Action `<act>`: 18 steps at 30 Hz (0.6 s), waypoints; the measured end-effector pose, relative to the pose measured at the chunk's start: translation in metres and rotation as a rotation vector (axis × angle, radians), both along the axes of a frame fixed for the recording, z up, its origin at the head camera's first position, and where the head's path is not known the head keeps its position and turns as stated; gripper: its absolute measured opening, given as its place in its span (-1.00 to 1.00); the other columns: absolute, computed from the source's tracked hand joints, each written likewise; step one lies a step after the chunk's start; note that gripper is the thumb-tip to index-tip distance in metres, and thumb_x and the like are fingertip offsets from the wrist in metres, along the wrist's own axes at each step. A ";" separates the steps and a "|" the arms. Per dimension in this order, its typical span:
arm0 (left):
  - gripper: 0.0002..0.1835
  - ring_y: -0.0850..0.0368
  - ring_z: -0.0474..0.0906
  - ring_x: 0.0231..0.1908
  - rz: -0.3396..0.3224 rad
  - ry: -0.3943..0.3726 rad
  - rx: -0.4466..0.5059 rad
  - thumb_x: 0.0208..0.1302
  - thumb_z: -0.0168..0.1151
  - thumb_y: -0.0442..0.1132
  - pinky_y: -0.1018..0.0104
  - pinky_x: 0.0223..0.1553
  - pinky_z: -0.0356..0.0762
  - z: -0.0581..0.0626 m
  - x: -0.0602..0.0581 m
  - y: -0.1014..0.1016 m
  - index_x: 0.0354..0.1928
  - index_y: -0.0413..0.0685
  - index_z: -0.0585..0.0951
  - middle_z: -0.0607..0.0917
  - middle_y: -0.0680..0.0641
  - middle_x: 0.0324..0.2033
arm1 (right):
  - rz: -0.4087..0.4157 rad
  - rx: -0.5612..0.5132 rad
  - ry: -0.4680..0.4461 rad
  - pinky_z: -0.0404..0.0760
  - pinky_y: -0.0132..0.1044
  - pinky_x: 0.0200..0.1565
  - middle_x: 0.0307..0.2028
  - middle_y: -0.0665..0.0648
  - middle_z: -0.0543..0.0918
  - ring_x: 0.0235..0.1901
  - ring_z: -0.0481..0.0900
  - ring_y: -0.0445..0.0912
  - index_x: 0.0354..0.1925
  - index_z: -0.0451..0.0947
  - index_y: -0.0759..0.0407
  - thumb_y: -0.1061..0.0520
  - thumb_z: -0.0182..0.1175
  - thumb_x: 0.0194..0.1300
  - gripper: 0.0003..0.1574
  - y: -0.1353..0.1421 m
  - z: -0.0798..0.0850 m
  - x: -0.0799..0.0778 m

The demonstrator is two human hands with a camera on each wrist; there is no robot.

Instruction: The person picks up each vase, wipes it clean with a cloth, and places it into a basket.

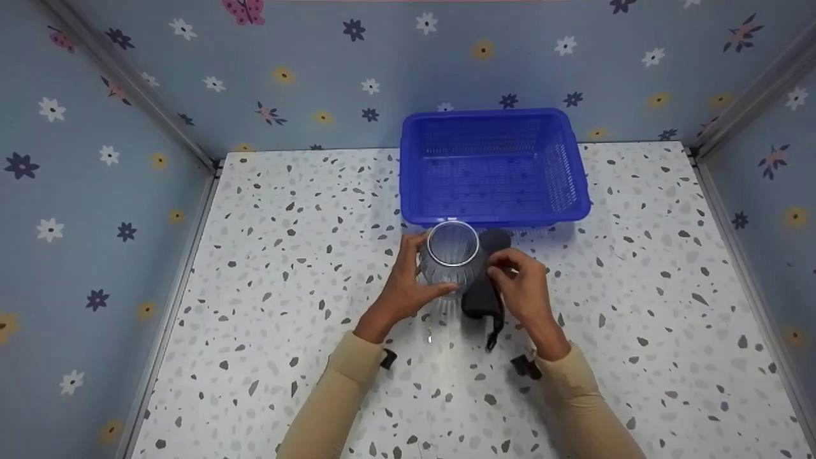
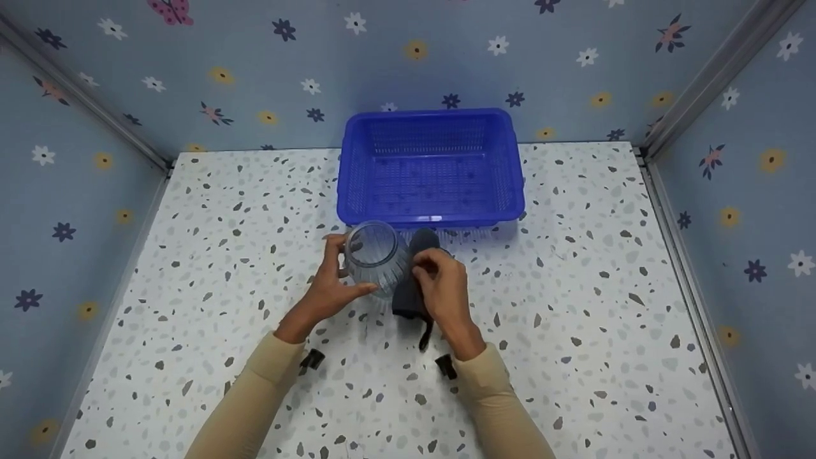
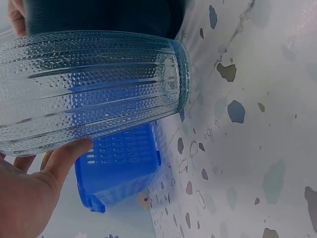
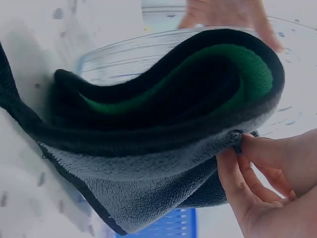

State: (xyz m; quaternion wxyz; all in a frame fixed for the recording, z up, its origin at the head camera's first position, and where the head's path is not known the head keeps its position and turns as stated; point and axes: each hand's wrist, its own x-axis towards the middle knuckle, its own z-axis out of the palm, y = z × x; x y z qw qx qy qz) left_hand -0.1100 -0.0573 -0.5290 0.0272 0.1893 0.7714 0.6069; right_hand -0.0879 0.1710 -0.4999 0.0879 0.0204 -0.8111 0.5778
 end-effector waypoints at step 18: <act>-0.01 -0.19 0.28 0.48 0.015 0.023 -0.006 0.12 0.68 -0.17 -0.29 0.31 0.47 0.000 0.000 0.001 0.50 -0.06 0.26 0.29 -0.18 0.38 | 0.003 0.133 0.135 0.67 -0.44 -0.17 -0.24 0.25 0.76 -0.24 0.76 0.07 -0.16 0.74 0.37 0.44 0.41 0.31 -0.87 -0.008 0.040 0.001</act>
